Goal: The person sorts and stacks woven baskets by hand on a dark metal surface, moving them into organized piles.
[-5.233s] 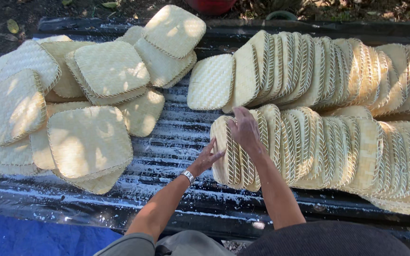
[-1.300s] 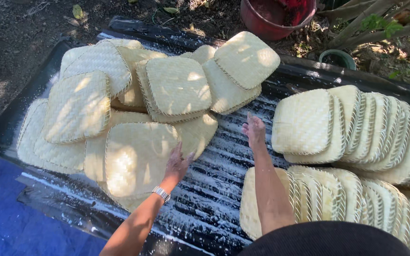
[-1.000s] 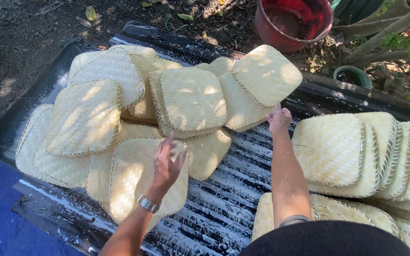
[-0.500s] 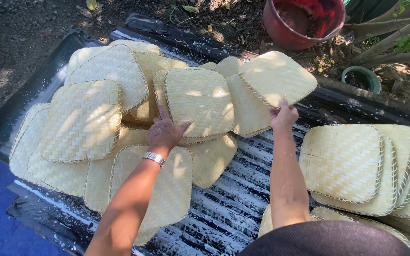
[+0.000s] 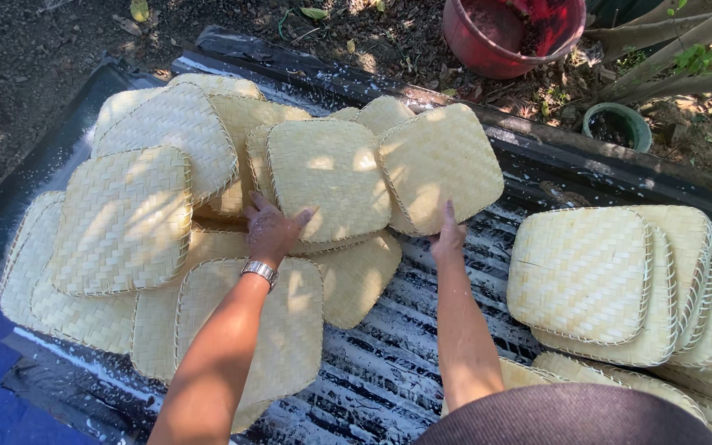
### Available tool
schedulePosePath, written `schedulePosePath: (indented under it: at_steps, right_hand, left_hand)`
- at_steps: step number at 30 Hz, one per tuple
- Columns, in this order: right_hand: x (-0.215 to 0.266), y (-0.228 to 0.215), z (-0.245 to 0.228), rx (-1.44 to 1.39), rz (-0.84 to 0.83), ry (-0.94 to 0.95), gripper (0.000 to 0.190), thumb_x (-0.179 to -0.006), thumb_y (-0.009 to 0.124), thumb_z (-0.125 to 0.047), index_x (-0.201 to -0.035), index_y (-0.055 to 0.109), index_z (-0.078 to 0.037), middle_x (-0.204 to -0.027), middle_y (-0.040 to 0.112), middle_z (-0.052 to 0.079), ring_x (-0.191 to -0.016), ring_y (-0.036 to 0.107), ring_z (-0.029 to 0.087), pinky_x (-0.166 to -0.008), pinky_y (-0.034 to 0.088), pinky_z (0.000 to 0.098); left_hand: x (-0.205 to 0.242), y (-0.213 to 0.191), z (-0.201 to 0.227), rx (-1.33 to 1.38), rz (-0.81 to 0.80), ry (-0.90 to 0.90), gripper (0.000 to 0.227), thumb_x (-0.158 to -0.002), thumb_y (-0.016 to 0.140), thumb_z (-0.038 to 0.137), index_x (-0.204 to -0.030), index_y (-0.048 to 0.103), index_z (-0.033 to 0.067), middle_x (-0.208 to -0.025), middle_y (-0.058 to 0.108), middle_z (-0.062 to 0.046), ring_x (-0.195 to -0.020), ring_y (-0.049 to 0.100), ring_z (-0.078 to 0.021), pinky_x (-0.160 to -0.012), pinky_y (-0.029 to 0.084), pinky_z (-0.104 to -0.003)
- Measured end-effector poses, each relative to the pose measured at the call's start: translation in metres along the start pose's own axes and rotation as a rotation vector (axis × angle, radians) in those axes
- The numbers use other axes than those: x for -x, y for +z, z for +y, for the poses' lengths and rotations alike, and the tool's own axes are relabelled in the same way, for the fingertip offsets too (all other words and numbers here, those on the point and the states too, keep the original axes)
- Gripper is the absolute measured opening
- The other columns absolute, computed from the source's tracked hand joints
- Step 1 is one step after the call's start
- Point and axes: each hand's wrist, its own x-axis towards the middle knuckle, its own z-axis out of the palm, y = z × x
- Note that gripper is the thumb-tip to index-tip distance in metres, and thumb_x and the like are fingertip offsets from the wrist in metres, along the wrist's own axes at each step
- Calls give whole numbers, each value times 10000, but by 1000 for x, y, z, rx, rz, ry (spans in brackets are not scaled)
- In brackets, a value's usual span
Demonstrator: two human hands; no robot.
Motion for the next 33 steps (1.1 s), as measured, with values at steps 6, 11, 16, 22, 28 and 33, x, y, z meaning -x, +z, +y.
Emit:
schedulePosePath:
  at_steps: [6,11,16,22,28,33]
  right_hand:
    - [-11,5,-11,-265,-266,-15,505,-855,787,-185,-1309,624,-37,-1234,701,98,-1091,704,268,-926,605,461]
    - [0,17,-45,-232,-315,-384,545,-804,801,16,-1311,601,-2,-1212,697,97,-1068,694,243,-944,582,394]
    - [47,21,-129,-2,-241,-590,566,-730,866,29,-1229,597,40,-1152,709,162,-967,711,226,-882,599,353]
    - [107,-45,-243,678,-108,-615,571,-665,920,-28,-1129,604,80,-1051,742,201,-857,740,223,-746,630,318]
    - [120,-104,-284,1045,17,-504,645,-660,938,-179,-1131,613,120,-1012,741,237,-883,761,296,-772,627,384]
    - [124,-132,-282,1443,363,-683,947,-676,946,-409,-1329,501,112,-1282,592,307,-1189,586,424,-1015,486,524]
  left_hand:
    - [1,-14,15,80,-93,-115,1439,-690,831,662,-1585,-2,-97,-1458,441,-394,-1379,453,-472,-1133,334,-607]
    - [-3,-20,15,231,-149,-163,1186,-661,853,590,-1413,352,-177,-1390,583,-339,-1281,605,-397,-1090,452,-461]
    - [-7,-9,6,313,95,206,1029,-769,942,425,-1324,375,-229,-1234,608,-361,-1170,618,-400,-1024,475,-413]
    - [-6,7,15,573,168,309,890,-736,927,253,-1316,389,-155,-1152,635,-235,-1032,652,-292,-905,534,-374]
    - [24,1,48,492,220,416,790,-771,928,263,-1276,440,-98,-1075,634,-189,-926,631,-259,-827,544,-375]
    - [67,0,94,459,195,522,833,-709,929,299,-1280,449,-72,-1039,629,-166,-876,635,-247,-748,556,-366]
